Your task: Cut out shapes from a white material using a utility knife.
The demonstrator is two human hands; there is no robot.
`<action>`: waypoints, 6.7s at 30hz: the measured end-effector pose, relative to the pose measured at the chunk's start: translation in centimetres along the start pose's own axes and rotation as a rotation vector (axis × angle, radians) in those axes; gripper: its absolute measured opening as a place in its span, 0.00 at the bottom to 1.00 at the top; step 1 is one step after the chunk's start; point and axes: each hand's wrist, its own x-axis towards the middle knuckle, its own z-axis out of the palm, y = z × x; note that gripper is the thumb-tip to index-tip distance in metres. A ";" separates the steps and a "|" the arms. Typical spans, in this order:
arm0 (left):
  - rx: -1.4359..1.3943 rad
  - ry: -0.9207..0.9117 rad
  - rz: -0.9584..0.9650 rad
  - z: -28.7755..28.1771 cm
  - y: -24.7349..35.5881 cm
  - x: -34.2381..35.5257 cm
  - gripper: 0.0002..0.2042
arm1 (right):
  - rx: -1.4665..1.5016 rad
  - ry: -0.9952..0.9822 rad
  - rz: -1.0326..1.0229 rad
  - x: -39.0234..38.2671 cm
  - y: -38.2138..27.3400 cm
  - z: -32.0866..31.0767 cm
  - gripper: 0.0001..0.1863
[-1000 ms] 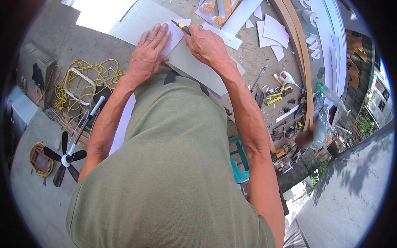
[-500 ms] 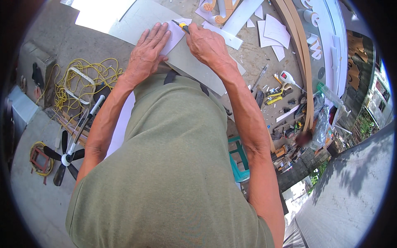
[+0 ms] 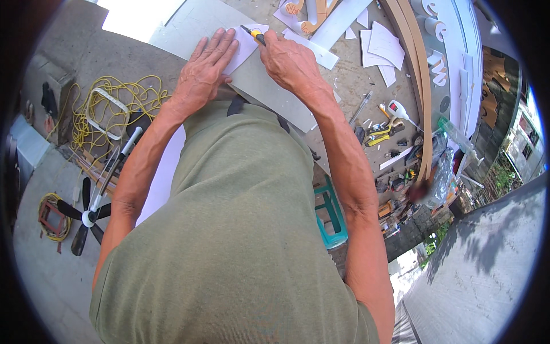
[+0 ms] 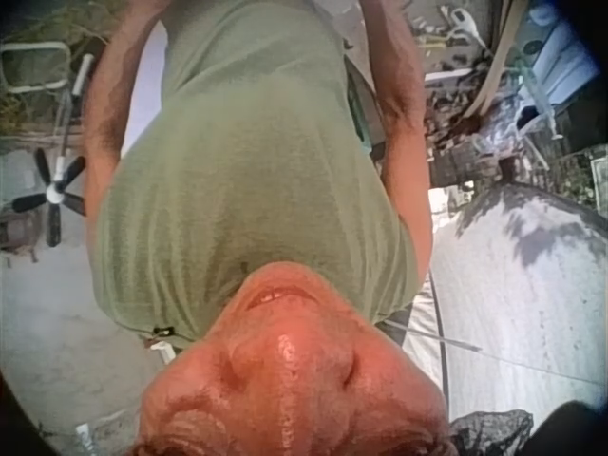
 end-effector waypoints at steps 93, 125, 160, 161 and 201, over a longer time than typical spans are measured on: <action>-0.037 -0.046 -0.084 0.7 3.6 0.1 0.45 | -0.001 -0.026 0.128 -1.5 -0.5 -0.7 0.13; -0.087 -0.005 -0.073 0.8 3.2 0.0 0.46 | -0.167 -0.030 -0.007 -0.2 -0.8 -1.3 0.08; 0.059 -0.060 -0.141 1.6 4.6 0.8 0.48 | 0.022 -0.107 0.195 -1.4 -2.9 0.0 0.10; 0.063 -0.064 -0.142 1.7 4.6 0.8 0.49 | 0.021 -0.107 0.194 -1.5 -2.9 -0.1 0.10; 0.020 -0.027 -0.175 2.0 5.1 0.7 0.46 | -0.109 -0.259 0.181 -3.2 -2.2 -1.6 0.07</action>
